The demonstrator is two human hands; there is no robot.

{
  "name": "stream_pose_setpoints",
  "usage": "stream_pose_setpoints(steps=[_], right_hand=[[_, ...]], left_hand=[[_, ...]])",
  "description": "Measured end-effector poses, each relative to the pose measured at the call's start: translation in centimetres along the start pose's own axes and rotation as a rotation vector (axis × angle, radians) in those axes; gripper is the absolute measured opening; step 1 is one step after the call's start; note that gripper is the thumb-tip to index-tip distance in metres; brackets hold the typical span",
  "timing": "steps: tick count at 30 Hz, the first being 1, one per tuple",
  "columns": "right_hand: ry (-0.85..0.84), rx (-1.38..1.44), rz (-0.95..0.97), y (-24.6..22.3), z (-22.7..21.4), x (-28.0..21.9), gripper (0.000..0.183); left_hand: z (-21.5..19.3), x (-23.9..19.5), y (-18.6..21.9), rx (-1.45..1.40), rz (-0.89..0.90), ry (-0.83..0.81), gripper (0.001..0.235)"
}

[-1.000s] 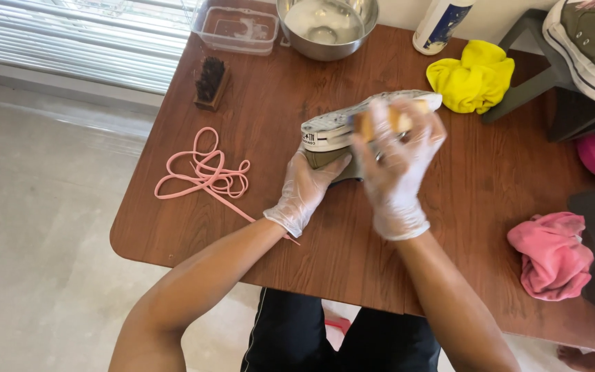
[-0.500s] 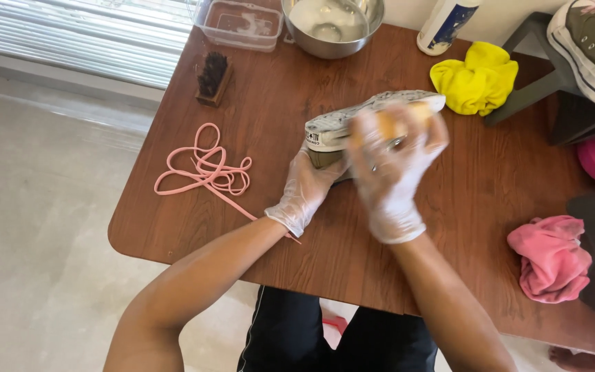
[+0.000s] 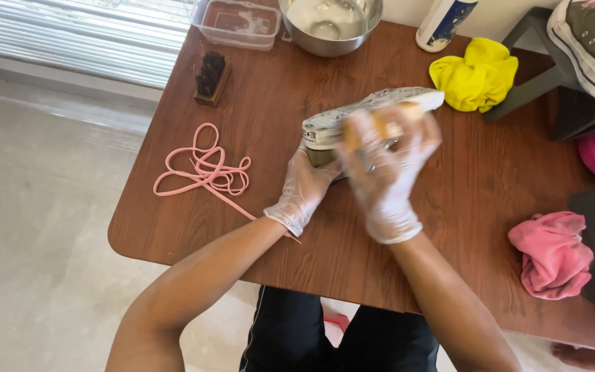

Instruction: The person scrubs the sole and sides of a green sneaker using a brush and a cleaning solution. They repeatedly dip the brush into a metal bowl of soapy water to reapply the solution while cleaning the shoe on a wooden table.

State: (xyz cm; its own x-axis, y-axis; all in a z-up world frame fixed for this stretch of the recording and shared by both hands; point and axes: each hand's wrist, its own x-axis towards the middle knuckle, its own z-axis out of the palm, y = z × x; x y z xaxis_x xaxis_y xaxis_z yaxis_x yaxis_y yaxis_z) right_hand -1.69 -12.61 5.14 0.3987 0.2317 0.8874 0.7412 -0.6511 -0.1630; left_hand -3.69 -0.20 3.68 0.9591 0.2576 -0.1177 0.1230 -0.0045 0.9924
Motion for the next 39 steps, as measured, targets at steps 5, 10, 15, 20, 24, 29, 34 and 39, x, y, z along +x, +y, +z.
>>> stream_pose_setpoints(steps=[5,10,15,20,24,29,34,39], right_hand=[[-0.059,0.077,-0.104,-2.0,0.9,-1.1,0.041],[0.033,-0.115,0.079,9.1,-1.2,-2.0,0.049],[0.060,-0.018,0.143,6.8,-1.4,-1.2,0.053],[-0.043,0.164,0.004,1.0,0.3,-1.2,0.044],[0.021,0.091,0.122,6.6,-0.3,-1.8,0.050],[0.139,0.205,0.321,9.1,-3.1,-1.1,0.048],[0.022,0.075,0.128,9.1,-1.5,-2.0,0.053],[0.003,0.126,0.140,6.5,-1.4,-1.6,0.051]], left_hand=[[0.4,0.4,0.2,-0.017,-0.013,0.015,0.078],[0.5,0.5,-1.2,-0.066,-0.025,0.003,0.093],[0.2,0.2,-0.6,-0.055,0.005,-0.018,0.093],[-0.2,1.6,-1.9,-0.117,0.015,-0.009,0.052],[-0.5,1.8,-1.7,-0.050,-0.093,0.014,0.076],[-1.0,0.6,0.5,-0.092,-0.114,0.011,0.084],[-1.1,0.4,0.9,-0.073,-0.134,0.006,0.093],[-0.9,-0.1,1.5,-0.068,-0.148,-0.022,0.091]])
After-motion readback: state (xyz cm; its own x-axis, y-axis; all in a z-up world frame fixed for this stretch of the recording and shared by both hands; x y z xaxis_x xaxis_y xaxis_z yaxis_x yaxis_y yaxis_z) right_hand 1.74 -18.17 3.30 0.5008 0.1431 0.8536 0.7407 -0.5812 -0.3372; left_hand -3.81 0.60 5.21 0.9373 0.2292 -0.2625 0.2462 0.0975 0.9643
